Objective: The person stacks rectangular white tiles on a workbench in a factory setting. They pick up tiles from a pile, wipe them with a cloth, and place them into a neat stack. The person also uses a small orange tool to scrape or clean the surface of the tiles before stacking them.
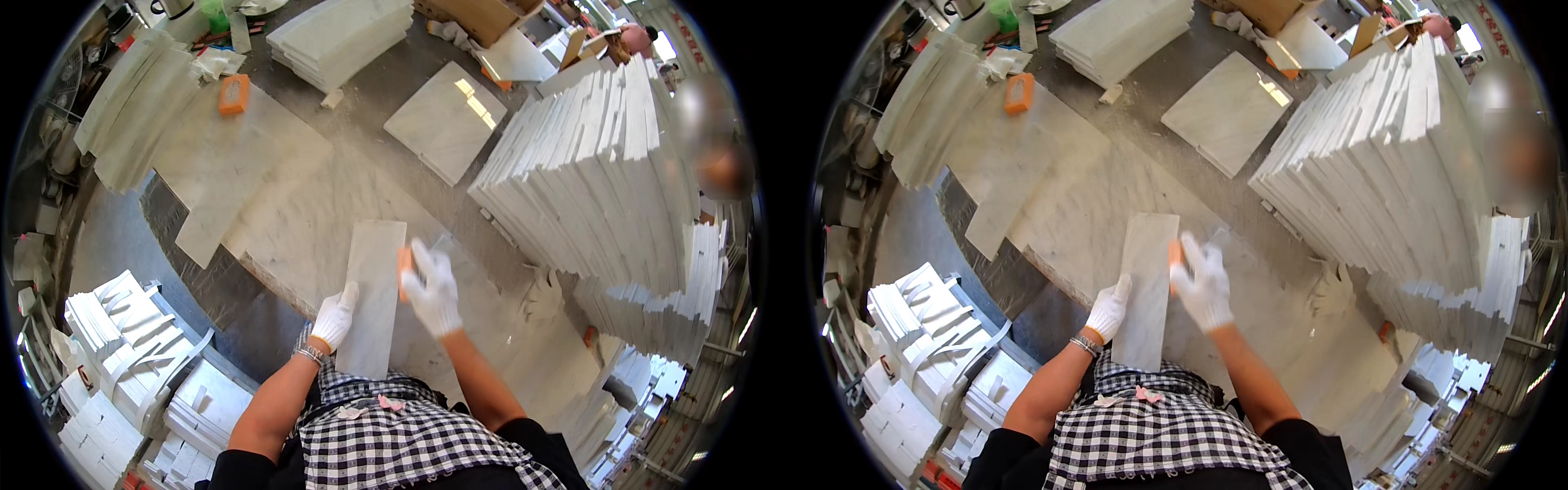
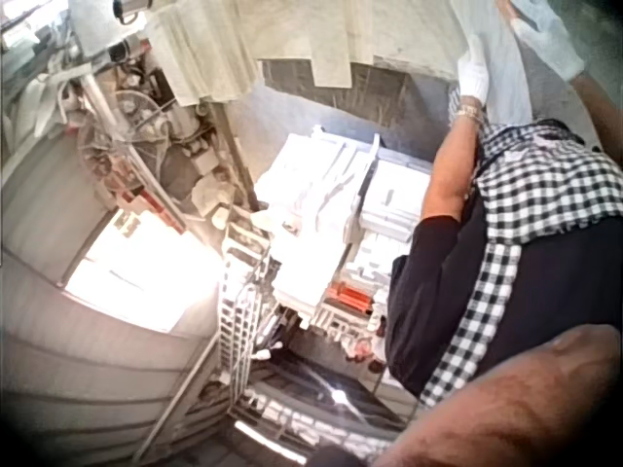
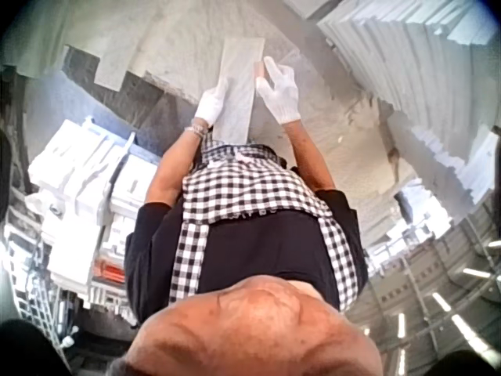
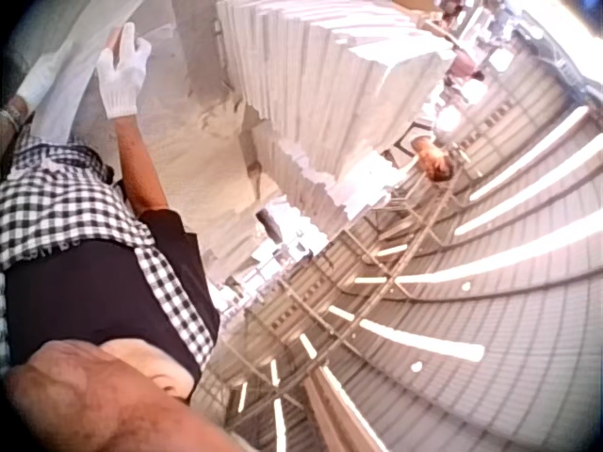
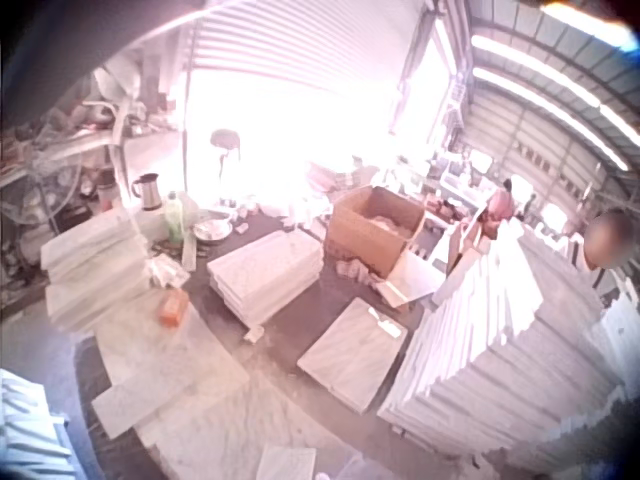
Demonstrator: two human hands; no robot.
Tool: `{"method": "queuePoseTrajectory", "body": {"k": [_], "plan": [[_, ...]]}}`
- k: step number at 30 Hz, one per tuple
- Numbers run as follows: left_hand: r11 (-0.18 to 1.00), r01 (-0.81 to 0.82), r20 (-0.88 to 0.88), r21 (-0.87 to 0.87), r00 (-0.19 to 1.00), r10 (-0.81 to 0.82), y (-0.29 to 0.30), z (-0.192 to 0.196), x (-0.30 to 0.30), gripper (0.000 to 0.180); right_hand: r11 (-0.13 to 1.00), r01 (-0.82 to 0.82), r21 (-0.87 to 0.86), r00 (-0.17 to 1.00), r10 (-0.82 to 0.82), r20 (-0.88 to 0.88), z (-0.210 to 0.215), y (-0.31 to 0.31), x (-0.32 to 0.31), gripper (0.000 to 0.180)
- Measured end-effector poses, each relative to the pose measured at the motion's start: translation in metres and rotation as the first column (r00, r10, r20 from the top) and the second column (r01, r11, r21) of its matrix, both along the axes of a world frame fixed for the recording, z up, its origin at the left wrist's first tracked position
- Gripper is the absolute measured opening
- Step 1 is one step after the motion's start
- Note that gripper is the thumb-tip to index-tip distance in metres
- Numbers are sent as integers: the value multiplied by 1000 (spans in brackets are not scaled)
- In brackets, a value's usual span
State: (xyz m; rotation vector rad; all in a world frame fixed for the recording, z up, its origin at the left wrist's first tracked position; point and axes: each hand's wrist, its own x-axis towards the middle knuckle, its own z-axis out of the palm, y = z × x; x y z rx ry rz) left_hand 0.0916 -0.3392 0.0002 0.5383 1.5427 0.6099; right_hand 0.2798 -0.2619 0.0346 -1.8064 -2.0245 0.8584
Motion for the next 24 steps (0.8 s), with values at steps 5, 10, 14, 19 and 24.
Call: {"method": "queuePoseTrajectory", "body": {"k": [5, 10, 14, 19, 24], "plan": [[999, 7, -59, 39, 998, -5, 3, 8, 5, 81, 987, 156, 36, 987, -157, 28, -25, 63, 19, 61], [982, 91, -126, -165, 986, -113, 4, 12, 15, 81, 929, 331, 167, 883, -368, 291, -7, 19, 123, 63], [994, -33, -80, -107, 997, 25, 4, 10, 34, 78, 749, 662, 28, 687, -622, 377, 12, -70, 199, 76], [989, -35, -123, -146, 992, 17, -2, 15, 50, 80, 537, 834, 126, 463, -806, 369, 12, -196, 219, 73], [992, -12, -110, 125, 994, 26, -11, 19, 72, 78, 468, 882, -50, 440, -784, 438, -11, -234, 210, 66]]}}
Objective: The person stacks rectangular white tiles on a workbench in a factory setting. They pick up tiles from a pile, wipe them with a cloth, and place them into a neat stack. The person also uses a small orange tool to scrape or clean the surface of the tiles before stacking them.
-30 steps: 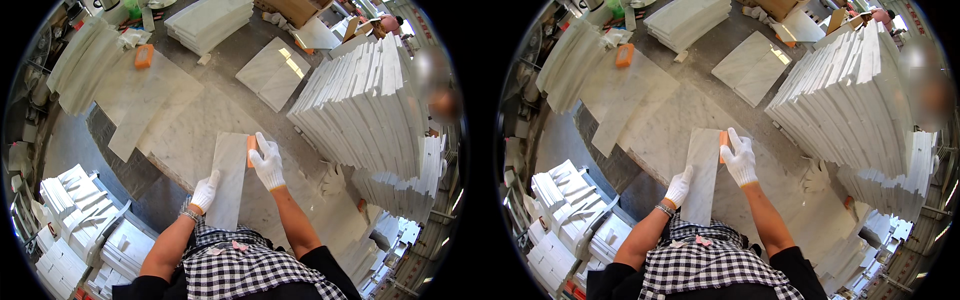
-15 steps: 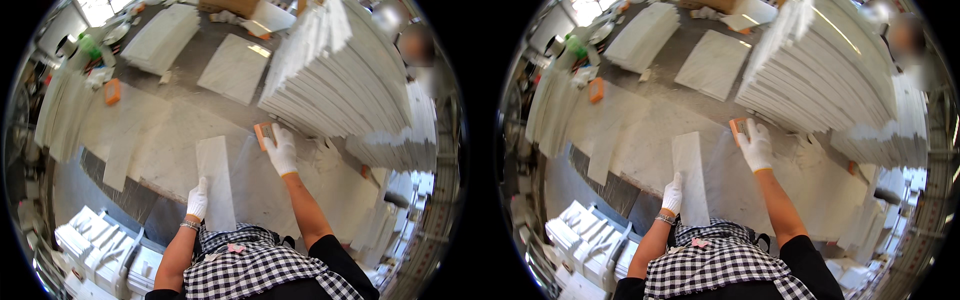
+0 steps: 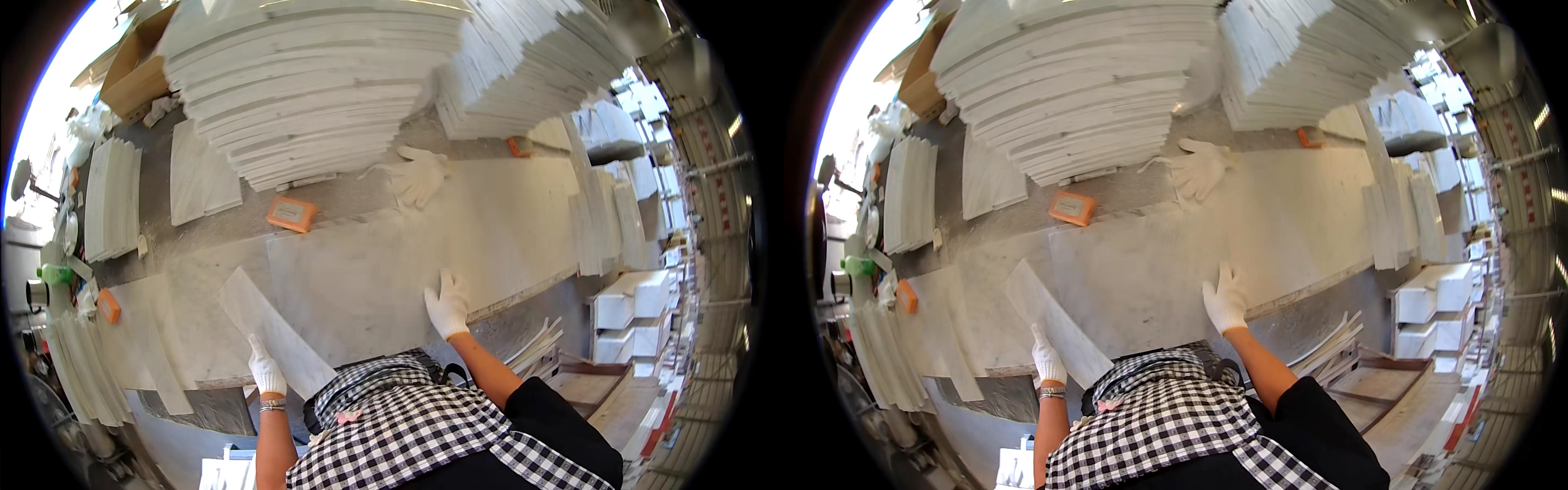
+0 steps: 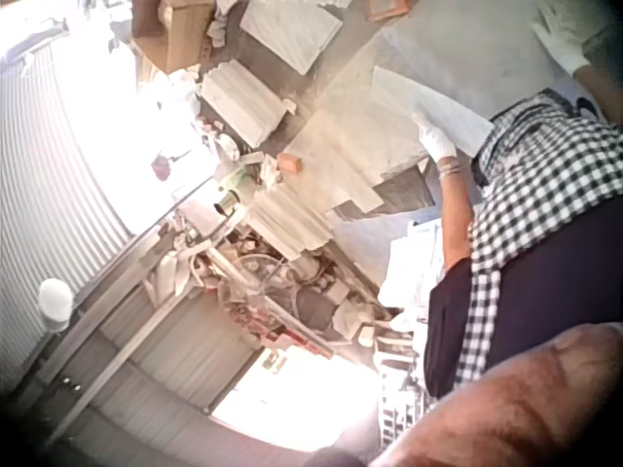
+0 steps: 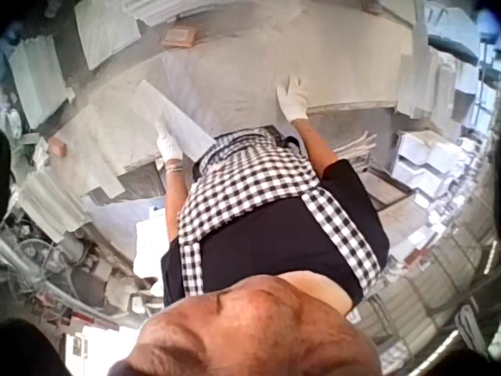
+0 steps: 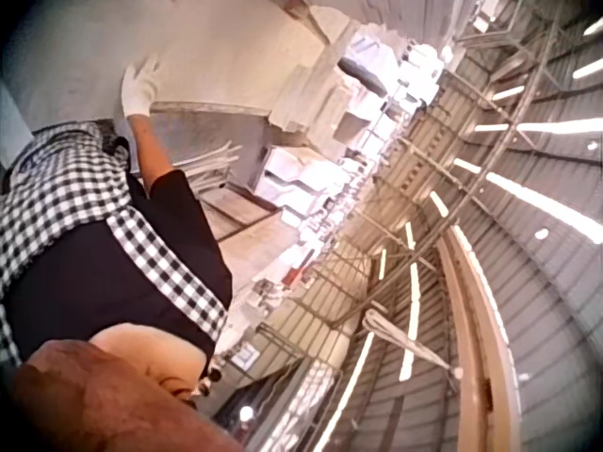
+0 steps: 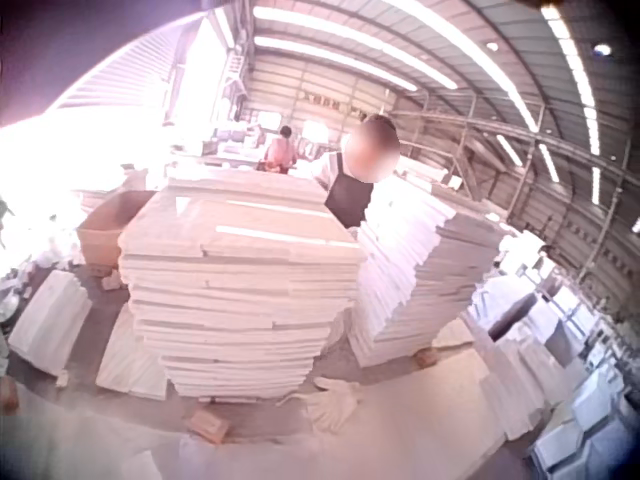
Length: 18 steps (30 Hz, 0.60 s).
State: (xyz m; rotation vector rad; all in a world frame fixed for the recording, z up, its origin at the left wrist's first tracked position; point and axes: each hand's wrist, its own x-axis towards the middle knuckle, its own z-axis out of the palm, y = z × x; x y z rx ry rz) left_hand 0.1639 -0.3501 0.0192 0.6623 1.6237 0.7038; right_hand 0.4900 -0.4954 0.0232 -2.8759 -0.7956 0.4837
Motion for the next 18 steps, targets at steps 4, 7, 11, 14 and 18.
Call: {"method": "queuePoseTrajectory", "body": {"k": [4, 7, 11, 14, 18], "plan": [[995, 70, -136, -69, 988, -79, 0, 7, 13, 73, 943, 174, 283, 973, -121, -195, 6, -11, 25, 63], [996, 81, -180, -24, 980, -84, -5, 15, 24, 70, 893, 238, 383, 925, -88, -370, 15, -25, 42, 61], [987, 137, -207, 85, 971, -117, -12, 34, 34, 67, 863, 299, 408, 817, -11, -577, 11, -30, 49, 54], [984, 162, -286, 74, 949, -135, -21, 47, 42, 65, 848, 347, 400, 796, -42, -603, 1, -30, 48, 45], [953, 285, -401, 105, 889, -222, -37, 64, 47, 63, 723, 294, 625, 890, 33, -456, 1, -30, 37, 43]]}}
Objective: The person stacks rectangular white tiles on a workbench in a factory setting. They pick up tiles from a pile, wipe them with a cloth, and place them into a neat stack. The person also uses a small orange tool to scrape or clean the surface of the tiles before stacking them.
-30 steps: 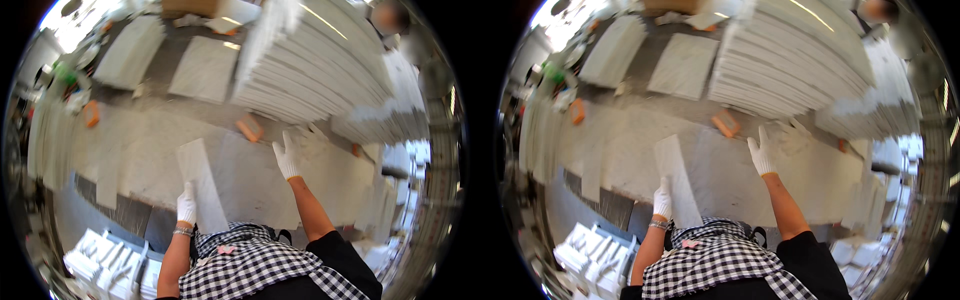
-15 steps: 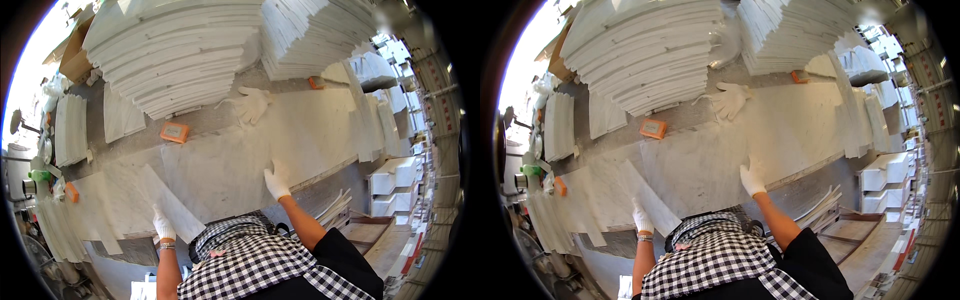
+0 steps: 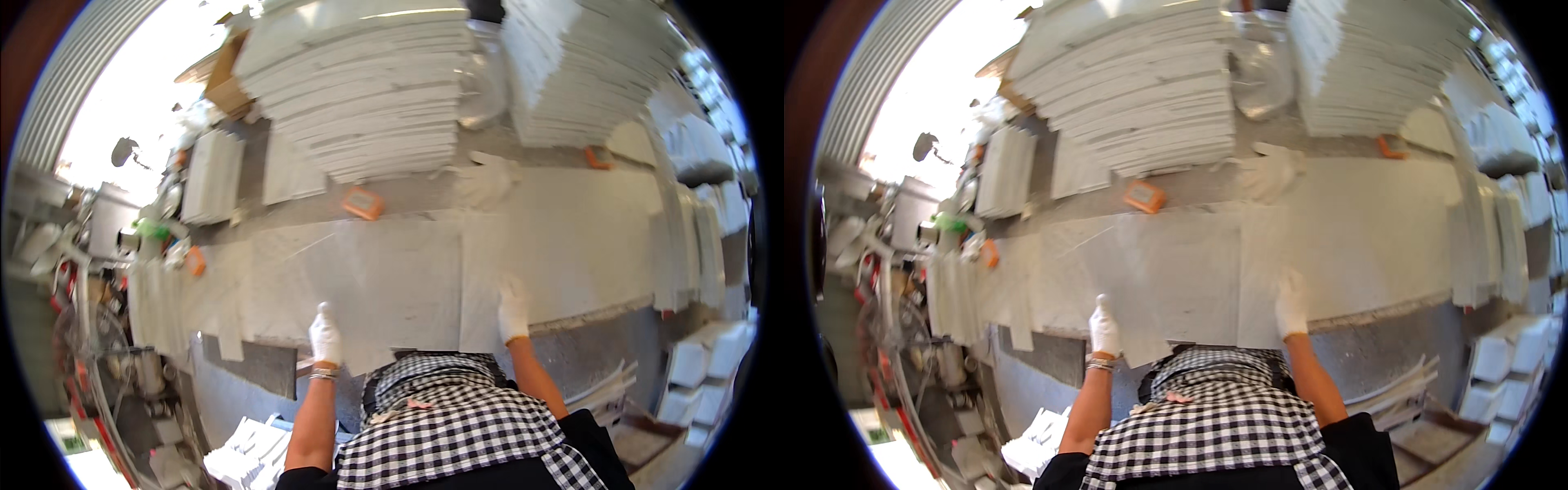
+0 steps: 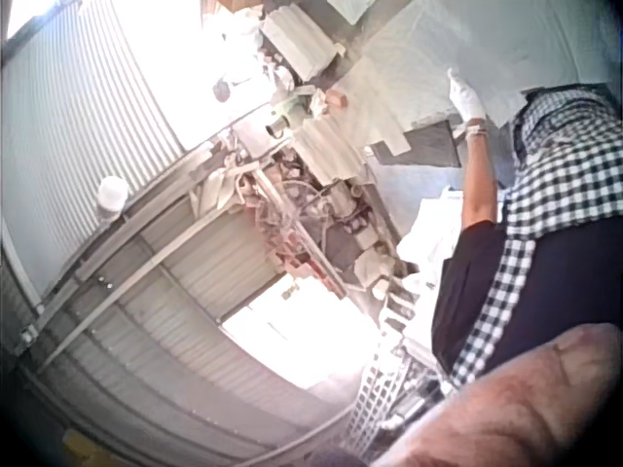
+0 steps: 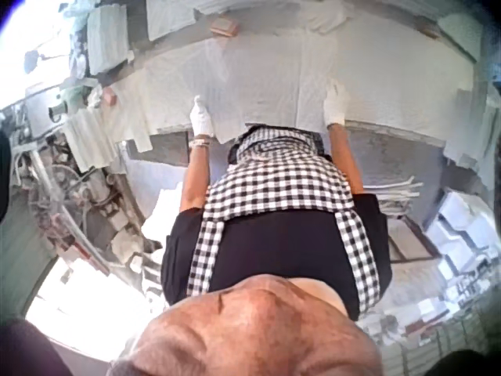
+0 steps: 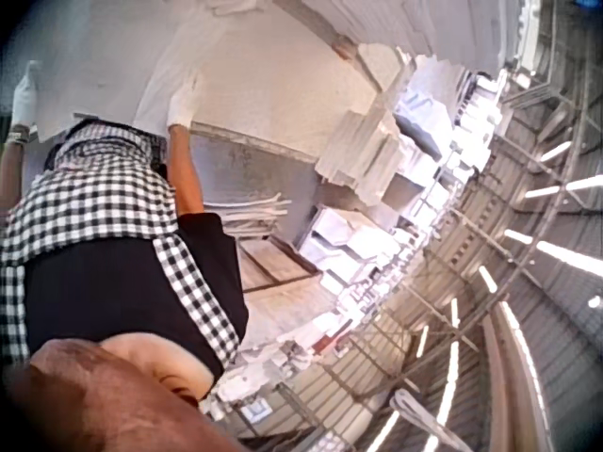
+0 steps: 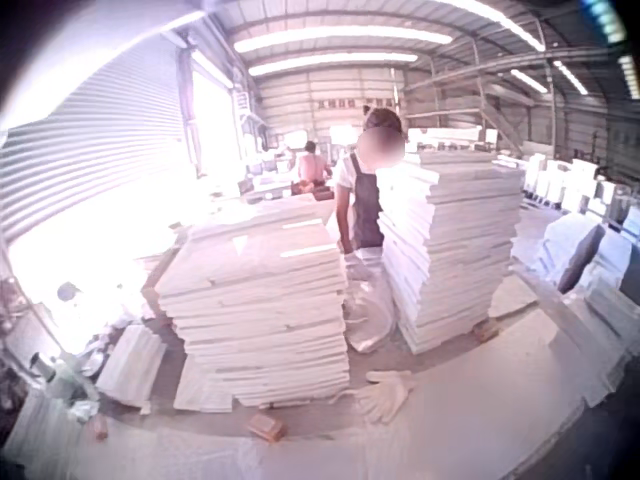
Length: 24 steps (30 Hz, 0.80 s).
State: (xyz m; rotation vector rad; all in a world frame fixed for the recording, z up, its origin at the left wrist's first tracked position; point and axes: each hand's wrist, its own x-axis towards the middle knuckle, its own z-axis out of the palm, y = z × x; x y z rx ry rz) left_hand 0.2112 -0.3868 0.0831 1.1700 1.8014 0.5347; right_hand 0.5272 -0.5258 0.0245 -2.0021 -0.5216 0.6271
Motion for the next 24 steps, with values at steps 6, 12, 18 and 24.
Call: {"method": "queuePoseTrajectory", "body": {"k": [6, 12, 18, 24], "plan": [[996, -21, 419, 92, 908, -19, -18, 16, 32, 66, 991, -77, 114, 933, 112, -343, 25, 29, -30, 49], [999, 45, 547, -18, 836, -27, -12, 31, 53, 70, 948, -239, 211, 799, 316, -512, 61, 76, -98, 57], [828, 287, 187, 481, 889, -417, 19, 46, 30, 48, 912, -299, 282, 752, 407, -519, 79, 127, -171, 60], [807, 467, 107, 361, 839, -533, 56, 50, -32, 49, 912, -393, 116, 856, 409, -317, 89, 165, -210, 68]]}}
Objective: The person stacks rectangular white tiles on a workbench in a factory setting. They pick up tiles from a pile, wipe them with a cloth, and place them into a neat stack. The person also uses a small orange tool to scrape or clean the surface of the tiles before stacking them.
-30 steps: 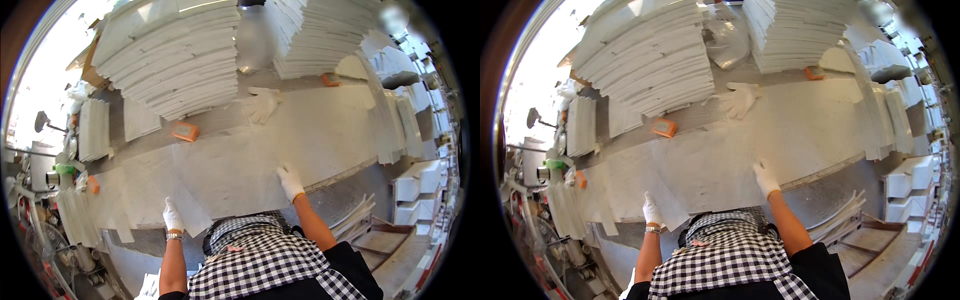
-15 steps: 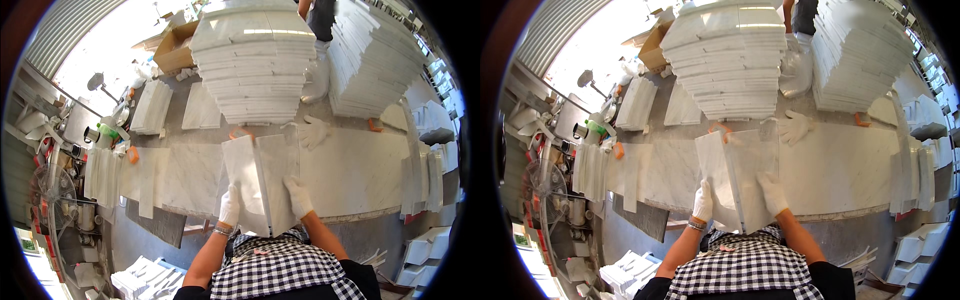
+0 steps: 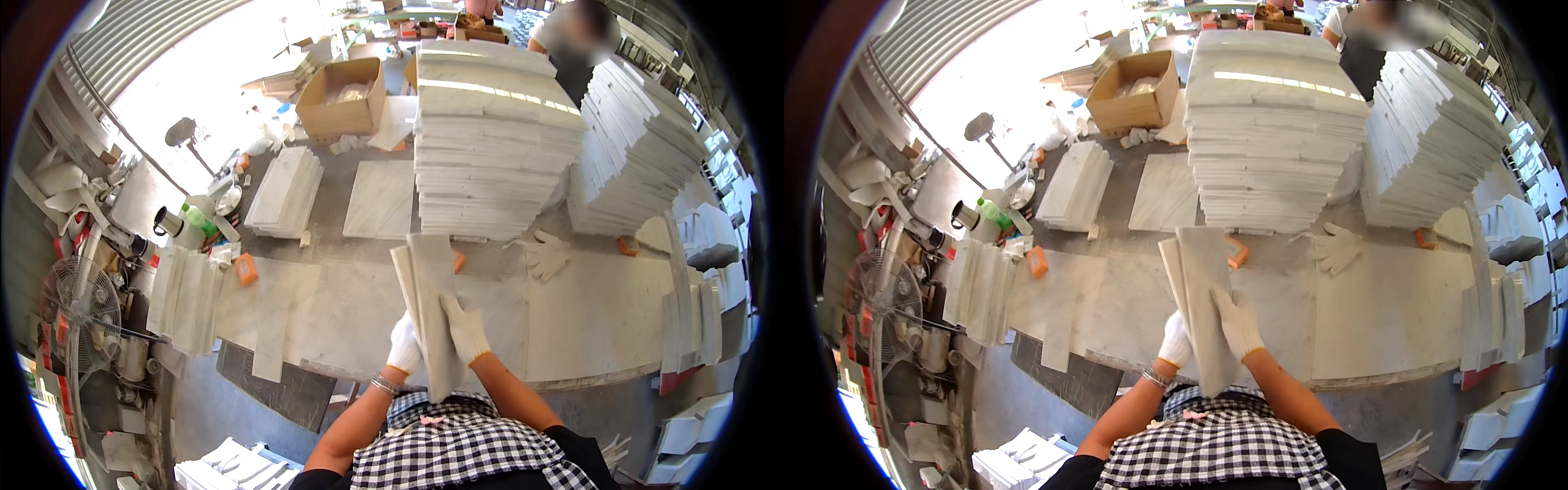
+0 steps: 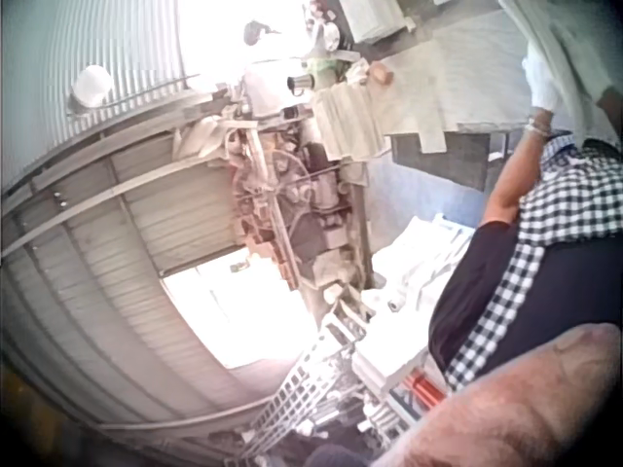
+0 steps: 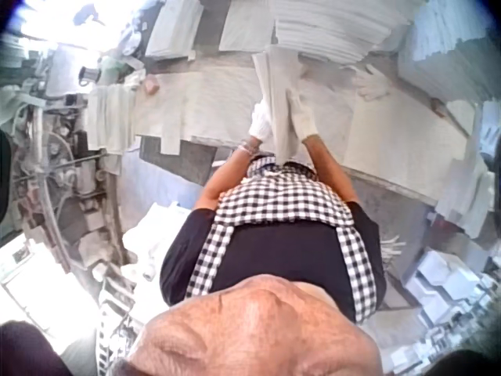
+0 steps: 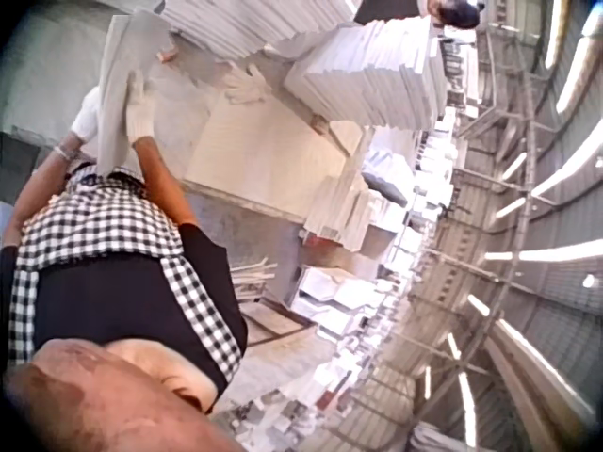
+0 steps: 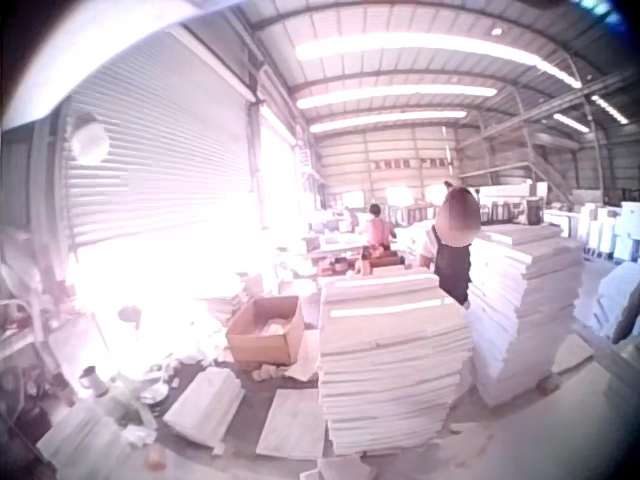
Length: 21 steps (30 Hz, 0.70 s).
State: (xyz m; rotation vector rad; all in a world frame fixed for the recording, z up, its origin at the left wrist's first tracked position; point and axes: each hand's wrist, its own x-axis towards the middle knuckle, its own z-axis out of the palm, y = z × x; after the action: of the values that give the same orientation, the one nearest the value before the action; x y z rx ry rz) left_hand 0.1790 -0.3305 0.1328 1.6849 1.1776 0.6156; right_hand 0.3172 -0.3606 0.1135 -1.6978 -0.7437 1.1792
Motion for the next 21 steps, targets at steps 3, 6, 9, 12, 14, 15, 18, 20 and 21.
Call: {"method": "queuePoseTrajectory", "body": {"k": [3, 6, 9, 12, 14, 15, 18, 20, 21], "plan": [[852, -63, 434, -519, 840, 326, 13, -5, -27, 67, 999, -30, 13, 999, 29, 45, -1, 16, -18, 71], [700, -208, 329, -683, 768, 550, 18, -12, -44, 92, 997, -76, -12, 982, 77, 170, -9, 30, -42, 71], [720, -196, 290, -666, 821, 492, 36, -18, -67, 91, 986, -145, 83, 958, 119, 261, -18, 42, -65, 71], [669, -192, 213, -718, 854, 474, 50, -23, -85, 92, 980, -200, 11, 931, 186, 314, -25, 50, -79, 75], [727, -154, 382, -669, 768, 514, 60, -25, -90, 92, 981, -171, -89, 930, 190, 314, -29, 58, -86, 76], [684, -171, 359, -709, 747, 559, 66, -27, -91, 92, 977, -214, 13, 904, 193, 380, -31, 62, -89, 76], [518, -116, 374, -847, 563, 737, 89, -33, -92, 90, 962, -268, 51, 833, 205, 513, -35, 75, -97, 79], [517, -97, 370, -850, 590, 718, 104, -37, -99, 88, 957, -288, -27, 804, 257, 537, -35, 78, -103, 81], [423, -124, 268, -897, 610, 746, 108, -39, -104, 87, 952, -306, 25, 808, 246, 535, -35, 78, -107, 82]]}}
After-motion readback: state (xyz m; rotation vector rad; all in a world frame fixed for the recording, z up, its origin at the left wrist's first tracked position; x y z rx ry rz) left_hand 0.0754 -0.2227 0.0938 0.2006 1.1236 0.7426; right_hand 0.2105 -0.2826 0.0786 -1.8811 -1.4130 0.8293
